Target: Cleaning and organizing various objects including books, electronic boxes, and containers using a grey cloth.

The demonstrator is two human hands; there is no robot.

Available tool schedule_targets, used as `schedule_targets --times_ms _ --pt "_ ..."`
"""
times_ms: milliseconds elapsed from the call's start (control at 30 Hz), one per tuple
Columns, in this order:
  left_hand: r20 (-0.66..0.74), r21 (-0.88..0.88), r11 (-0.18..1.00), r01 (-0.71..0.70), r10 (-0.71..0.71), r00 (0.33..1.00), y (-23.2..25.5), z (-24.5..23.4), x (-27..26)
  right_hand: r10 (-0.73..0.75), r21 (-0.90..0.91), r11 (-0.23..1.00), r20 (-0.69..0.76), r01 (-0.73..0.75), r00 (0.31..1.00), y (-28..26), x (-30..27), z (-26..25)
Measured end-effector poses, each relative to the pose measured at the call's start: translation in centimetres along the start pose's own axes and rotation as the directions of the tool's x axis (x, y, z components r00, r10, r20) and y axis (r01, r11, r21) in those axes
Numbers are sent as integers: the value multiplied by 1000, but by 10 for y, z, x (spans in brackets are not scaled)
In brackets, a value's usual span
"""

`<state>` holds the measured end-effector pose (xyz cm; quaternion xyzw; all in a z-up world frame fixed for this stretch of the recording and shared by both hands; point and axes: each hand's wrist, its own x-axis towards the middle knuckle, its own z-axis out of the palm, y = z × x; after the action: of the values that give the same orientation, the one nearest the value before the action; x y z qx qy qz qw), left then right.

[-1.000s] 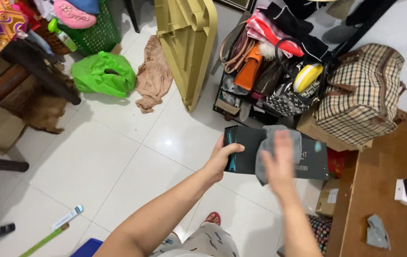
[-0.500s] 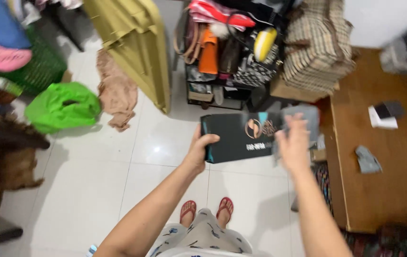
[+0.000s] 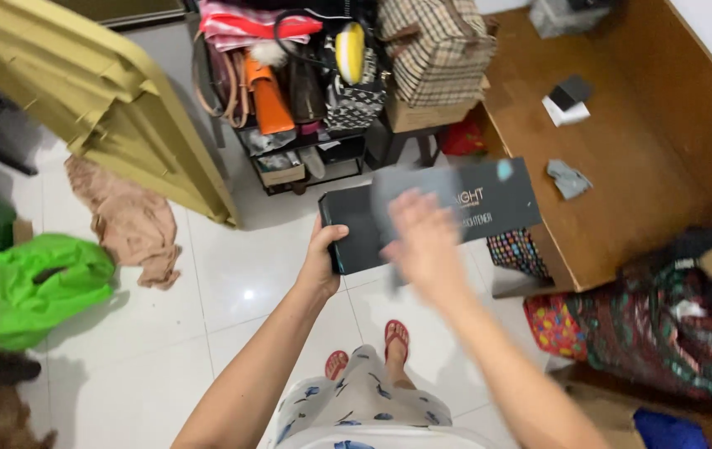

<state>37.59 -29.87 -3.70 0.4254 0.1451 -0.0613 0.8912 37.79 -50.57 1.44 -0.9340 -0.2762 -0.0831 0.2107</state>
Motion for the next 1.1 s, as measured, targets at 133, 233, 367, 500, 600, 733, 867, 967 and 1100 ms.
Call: schedule_targets --times_ms 133,233,367,500,600,733,867,967,1100 --pt "94 -58 997 52 -46 994 7 -5 -9 250 -185 934 -267 -305 931 130 -45 -22" --pt "127 -60 996 71 -63 990 8 -19 -8 539 287 836 -262 -468 801 159 -69 -61" --pt "171 -191 937 292 -261 950 8 -22 -4 705 932 -57 292 -359 647 138 -84 -110" --pt "100 -147 907 395 -383 918 42 6 -21 736 896 -175 395 -409 550 135 -86 -111" --pt "67 -64 893 446 -442 894 49 11 -29 781 888 -94 346 -450 520 156 -85 -92" --pt "150 -73 899 431 -417 896 20 1 -33 921 878 271 -116 -394 373 186 -89 -61" --pt "180 -218 860 461 -429 885 -11 15 -50 684 686 723 -693 -82 229 191 -88 -36" --pt "179 -278 805 524 -493 852 -5 42 -73 490 544 836 -796 66 355 135 -76 -14" --pt "231 -335 774 538 -486 843 -10 54 -62 375 261 926 -719 -272 586 58 -89 61"
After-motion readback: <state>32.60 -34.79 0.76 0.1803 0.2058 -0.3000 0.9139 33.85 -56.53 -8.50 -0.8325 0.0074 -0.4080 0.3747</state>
